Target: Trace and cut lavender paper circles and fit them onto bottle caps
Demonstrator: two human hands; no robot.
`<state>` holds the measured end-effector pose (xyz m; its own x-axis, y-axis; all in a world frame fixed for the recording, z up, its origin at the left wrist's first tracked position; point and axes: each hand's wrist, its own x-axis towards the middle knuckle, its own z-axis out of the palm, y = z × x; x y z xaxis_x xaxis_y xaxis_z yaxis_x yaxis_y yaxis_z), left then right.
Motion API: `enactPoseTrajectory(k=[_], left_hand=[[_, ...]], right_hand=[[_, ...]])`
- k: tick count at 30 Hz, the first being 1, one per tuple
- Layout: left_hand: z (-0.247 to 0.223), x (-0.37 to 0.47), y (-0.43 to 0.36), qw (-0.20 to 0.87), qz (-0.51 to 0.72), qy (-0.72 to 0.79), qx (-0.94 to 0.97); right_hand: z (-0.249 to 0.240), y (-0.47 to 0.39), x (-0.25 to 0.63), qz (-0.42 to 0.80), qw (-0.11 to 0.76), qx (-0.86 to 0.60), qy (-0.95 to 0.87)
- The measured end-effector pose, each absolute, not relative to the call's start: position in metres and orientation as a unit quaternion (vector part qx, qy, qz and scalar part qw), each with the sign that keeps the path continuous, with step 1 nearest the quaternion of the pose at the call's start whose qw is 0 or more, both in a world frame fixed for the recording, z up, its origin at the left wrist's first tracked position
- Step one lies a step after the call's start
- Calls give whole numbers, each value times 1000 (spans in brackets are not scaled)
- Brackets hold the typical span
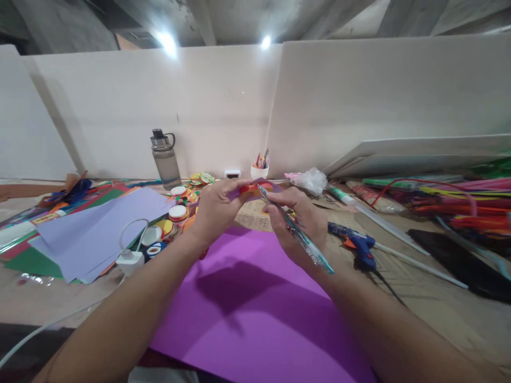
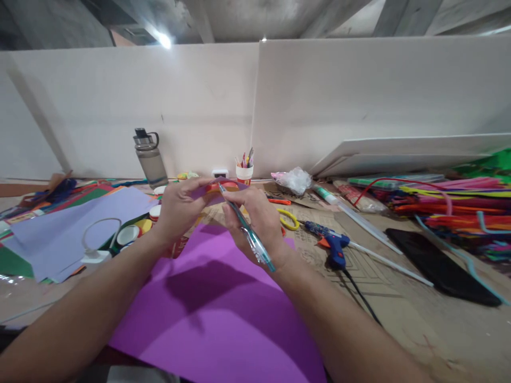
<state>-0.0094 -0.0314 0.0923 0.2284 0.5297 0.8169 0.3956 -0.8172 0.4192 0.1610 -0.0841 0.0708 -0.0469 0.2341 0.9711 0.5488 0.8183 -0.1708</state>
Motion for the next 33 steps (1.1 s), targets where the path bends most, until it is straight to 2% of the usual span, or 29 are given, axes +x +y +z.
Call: enactPoseTrajectory(k=[12, 25, 33], left_hand=[[92, -3, -37, 4, 536, 296, 790], [90, -9, -31, 105, 575, 311, 749], [90, -8, -27, 195, 614, 285, 710]], right_hand=[[71, -82, 158, -205, 605, -266, -722], [72, -82, 163, -119, 651, -336, -670], [78, -89, 159, -116, 673, -336, -649]])
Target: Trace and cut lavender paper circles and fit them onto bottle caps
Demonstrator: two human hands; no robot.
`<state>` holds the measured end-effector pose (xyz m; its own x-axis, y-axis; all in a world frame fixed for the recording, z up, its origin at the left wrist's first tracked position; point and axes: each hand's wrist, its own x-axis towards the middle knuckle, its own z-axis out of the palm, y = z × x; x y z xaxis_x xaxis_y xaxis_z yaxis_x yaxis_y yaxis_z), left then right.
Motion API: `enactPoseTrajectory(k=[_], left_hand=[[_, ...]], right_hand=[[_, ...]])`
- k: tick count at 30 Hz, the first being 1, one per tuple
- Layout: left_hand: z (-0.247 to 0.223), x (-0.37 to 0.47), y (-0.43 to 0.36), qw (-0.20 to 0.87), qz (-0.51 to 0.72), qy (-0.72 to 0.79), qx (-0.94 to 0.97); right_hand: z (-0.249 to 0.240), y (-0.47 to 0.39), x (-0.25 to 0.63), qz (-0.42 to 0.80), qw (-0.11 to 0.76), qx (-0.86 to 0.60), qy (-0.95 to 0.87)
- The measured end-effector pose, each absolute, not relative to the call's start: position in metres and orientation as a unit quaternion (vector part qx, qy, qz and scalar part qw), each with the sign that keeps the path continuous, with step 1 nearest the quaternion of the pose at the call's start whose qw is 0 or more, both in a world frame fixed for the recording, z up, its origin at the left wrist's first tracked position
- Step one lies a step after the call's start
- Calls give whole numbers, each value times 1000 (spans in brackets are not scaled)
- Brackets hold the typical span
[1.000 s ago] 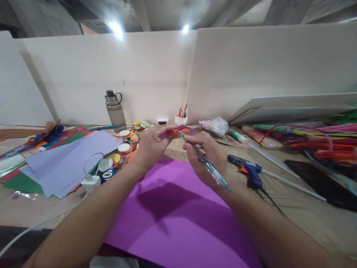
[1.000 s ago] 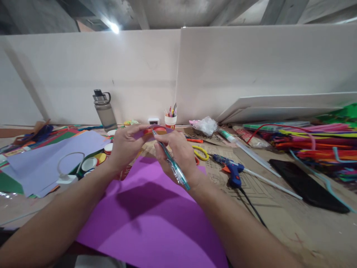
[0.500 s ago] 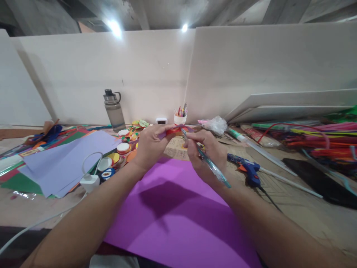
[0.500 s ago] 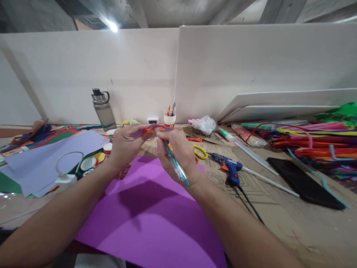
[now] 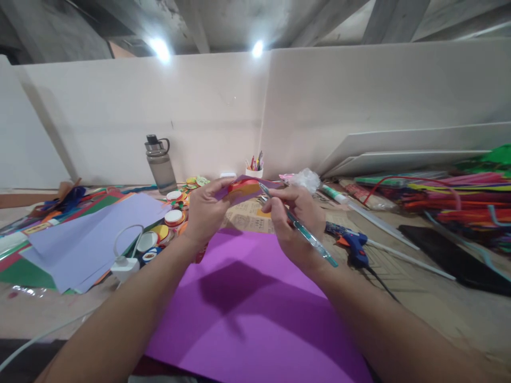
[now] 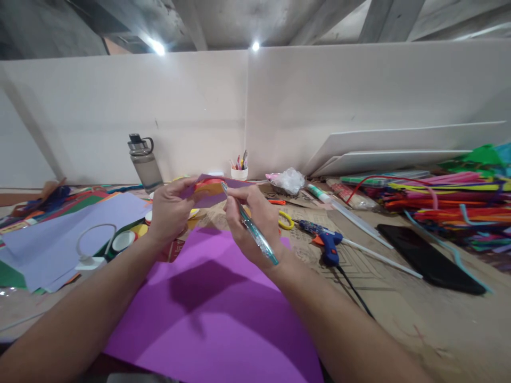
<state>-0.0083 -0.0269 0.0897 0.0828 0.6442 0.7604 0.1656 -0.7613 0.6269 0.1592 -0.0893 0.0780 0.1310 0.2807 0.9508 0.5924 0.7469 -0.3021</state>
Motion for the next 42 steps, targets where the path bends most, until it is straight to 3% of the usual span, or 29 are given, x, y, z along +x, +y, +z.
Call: enactPoseTrajectory(k=[26, 35, 42], left_hand=[[87, -8, -28, 177, 626, 273, 708], [92, -4, -38, 73, 579, 333, 740], [88, -1, -40, 21, 556, 342, 757]], right_hand=[[74, -84, 160, -123, 681, -335, -640], [68, -87, 155, -136, 629, -268, -717], [69, -86, 156, -131, 650, -319, -677]])
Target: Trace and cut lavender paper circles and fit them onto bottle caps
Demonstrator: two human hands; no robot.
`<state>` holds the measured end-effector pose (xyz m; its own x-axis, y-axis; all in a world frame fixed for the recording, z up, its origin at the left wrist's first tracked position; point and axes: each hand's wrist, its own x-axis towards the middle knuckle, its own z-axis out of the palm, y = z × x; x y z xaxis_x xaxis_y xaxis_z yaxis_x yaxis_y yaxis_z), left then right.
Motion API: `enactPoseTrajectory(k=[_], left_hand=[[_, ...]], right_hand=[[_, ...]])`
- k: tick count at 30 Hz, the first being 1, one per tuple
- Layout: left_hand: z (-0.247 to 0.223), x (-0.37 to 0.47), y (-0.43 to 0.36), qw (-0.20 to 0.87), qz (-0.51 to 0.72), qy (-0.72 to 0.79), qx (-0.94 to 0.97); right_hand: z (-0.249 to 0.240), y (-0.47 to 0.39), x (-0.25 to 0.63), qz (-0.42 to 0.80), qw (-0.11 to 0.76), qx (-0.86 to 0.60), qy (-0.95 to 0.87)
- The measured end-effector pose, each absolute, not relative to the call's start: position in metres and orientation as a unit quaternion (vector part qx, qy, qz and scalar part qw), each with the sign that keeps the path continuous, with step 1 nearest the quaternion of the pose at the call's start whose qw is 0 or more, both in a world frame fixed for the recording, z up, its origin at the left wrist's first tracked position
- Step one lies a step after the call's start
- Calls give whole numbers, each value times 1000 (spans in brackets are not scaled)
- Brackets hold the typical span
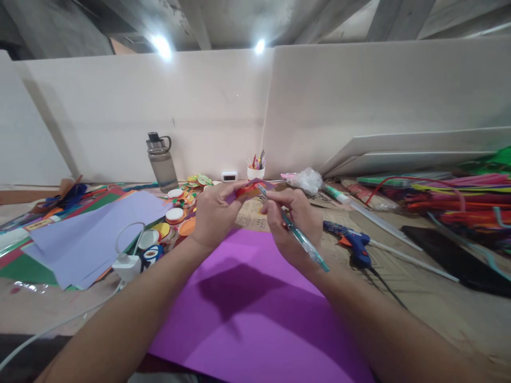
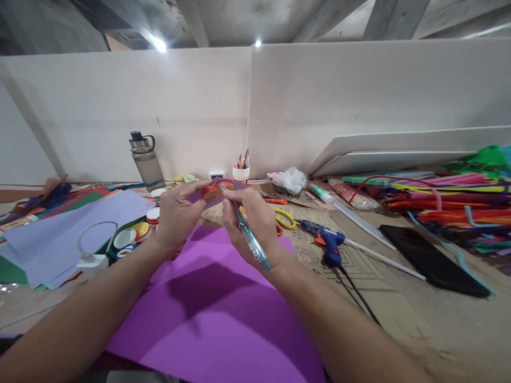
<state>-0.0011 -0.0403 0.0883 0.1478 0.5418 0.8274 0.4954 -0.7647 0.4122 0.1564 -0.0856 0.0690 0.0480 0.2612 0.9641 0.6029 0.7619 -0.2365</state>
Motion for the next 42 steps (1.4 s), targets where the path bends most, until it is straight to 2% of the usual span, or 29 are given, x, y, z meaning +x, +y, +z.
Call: enactPoseTrajectory(k=[13, 36, 42], left_hand=[[90, 1, -44, -18, 517, 344, 784], [89, 3, -44, -11, 507, 366, 781], [90, 3, -46, -15, 485, 378, 789]], right_hand=[[67, -86, 150, -169, 606, -285, -723], [68, -86, 150, -199, 602, -313, -707], [67, -86, 148, -169, 607, -299, -717]])
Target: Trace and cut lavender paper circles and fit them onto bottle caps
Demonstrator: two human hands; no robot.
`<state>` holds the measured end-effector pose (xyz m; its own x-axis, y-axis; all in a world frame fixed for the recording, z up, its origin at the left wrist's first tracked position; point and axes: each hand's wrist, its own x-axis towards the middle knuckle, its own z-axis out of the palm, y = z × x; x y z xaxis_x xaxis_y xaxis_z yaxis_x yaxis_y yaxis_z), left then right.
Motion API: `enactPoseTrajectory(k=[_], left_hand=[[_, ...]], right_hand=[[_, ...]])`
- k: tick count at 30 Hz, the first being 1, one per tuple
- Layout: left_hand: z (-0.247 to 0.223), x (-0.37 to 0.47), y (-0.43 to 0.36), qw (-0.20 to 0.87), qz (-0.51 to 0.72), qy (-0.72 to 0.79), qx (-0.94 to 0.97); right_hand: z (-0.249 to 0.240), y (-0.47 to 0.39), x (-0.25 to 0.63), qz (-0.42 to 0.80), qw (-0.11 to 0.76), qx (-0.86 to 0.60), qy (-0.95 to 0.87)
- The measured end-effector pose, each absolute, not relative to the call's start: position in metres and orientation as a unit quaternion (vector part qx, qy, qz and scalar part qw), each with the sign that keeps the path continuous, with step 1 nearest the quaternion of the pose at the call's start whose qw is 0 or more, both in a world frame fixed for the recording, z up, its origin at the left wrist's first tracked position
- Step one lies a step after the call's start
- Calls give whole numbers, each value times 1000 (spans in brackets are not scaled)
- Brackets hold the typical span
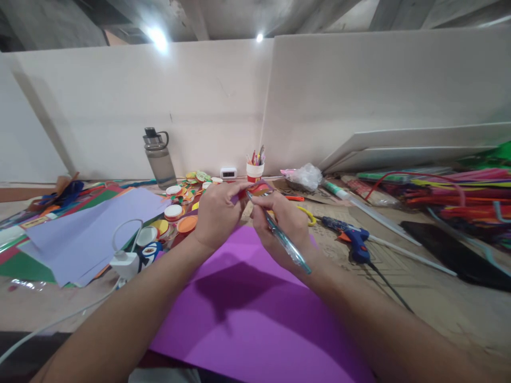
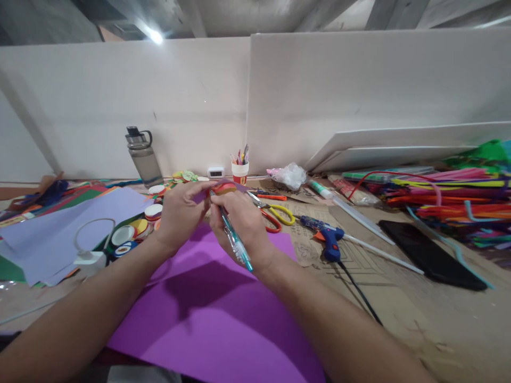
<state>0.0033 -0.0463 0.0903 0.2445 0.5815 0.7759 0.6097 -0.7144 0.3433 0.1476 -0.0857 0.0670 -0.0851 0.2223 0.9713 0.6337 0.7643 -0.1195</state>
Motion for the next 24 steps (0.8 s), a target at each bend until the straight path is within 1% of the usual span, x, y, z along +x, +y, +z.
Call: enactPoseTrajectory(k=[4, 8, 11, 14, 17, 21, 24], left_hand=[[89, 3, -44, -10, -507, -372, -777], [90, 0, -41, -78, -542, -371, -750], [92, -4, -34, -193, -581, -349, -709], [92, -7, -25, -340, -630, -294, -633], [91, -9, -15, -454, -652, -233, -561], [88, -11, -8, -555, -643, -188, -493], [88, -12, -6, -596, -639, -176, -453]], right_hand=[[68, -88, 150, -121, 618, -324, -706], [73, -92, 152, -36, 677, -332, -656], [78, -91, 155, 7, 734, -305, -607], [81, -84, 161, -11, 773, -318, -549], [81, -74, 168, -13, 791, -345, -506], [79, -68, 174, 21, 794, -351, -496], [78, -74, 173, 2, 778, -363, -514]])
